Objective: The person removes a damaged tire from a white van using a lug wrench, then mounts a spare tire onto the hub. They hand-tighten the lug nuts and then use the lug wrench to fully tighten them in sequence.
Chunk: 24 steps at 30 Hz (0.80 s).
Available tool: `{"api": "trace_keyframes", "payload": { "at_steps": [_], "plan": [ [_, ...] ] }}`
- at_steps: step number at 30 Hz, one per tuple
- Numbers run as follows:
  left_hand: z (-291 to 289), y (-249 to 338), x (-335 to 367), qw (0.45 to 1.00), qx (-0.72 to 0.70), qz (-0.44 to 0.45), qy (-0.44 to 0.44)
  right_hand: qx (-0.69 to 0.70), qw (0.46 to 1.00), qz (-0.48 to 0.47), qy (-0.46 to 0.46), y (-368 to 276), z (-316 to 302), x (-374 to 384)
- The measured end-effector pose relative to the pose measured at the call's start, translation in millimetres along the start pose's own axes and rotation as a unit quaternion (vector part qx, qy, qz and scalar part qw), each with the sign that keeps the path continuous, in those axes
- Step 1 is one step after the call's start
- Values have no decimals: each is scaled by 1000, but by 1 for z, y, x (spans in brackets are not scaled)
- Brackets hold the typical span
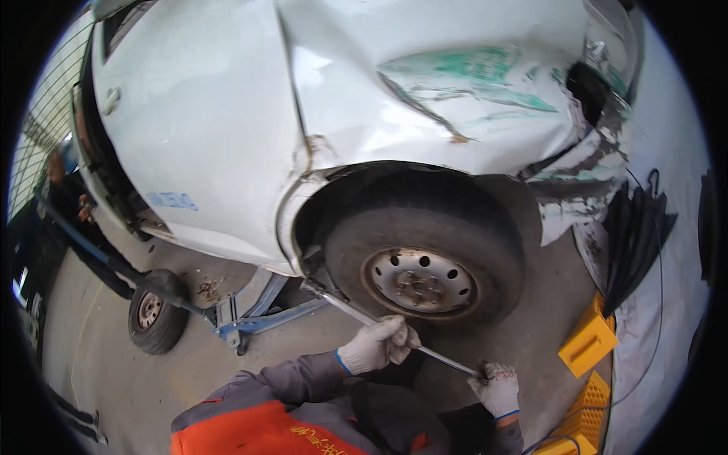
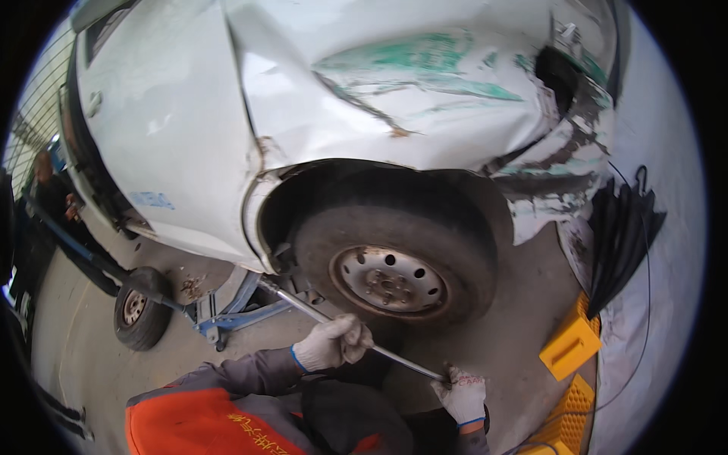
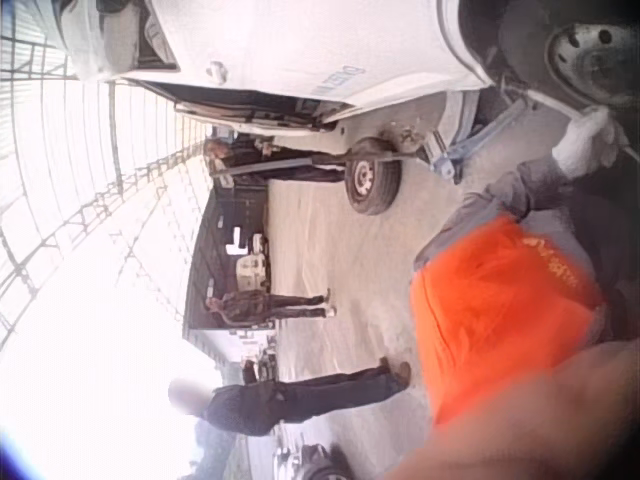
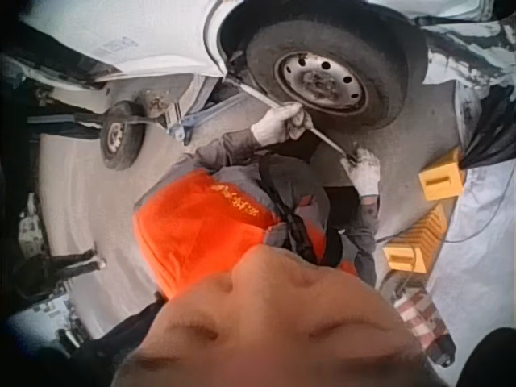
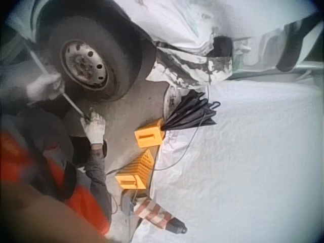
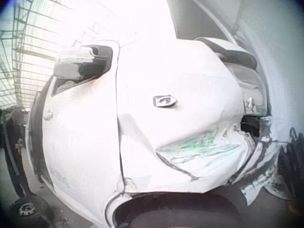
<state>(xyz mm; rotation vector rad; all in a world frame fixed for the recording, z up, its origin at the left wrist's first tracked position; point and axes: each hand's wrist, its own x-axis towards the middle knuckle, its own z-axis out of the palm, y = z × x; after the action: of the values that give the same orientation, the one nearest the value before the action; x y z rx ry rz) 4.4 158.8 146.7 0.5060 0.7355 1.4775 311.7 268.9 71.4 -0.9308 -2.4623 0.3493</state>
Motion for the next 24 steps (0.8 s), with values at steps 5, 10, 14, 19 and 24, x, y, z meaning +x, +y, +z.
{"api": "trace_keyframes", "payload": {
  "at_steps": [5,10,14,19,24],
  "plan": [
    [5,-22,30,985,-104,-121,-60,-104,980,157,68,12,-53,-80],
    [-19,-31,62,898,400,-127,-131,-139,943,300,-22,-48,-88,-132],
    [-69,-18,88,851,506,-125,58,-181,904,385,-39,-93,-81,-165],
    [-61,23,126,735,606,298,54,-246,877,414,11,-135,-92,-167],
    [-19,89,157,620,641,453,14,-297,822,485,22,-181,-106,-158]
  ]
}}
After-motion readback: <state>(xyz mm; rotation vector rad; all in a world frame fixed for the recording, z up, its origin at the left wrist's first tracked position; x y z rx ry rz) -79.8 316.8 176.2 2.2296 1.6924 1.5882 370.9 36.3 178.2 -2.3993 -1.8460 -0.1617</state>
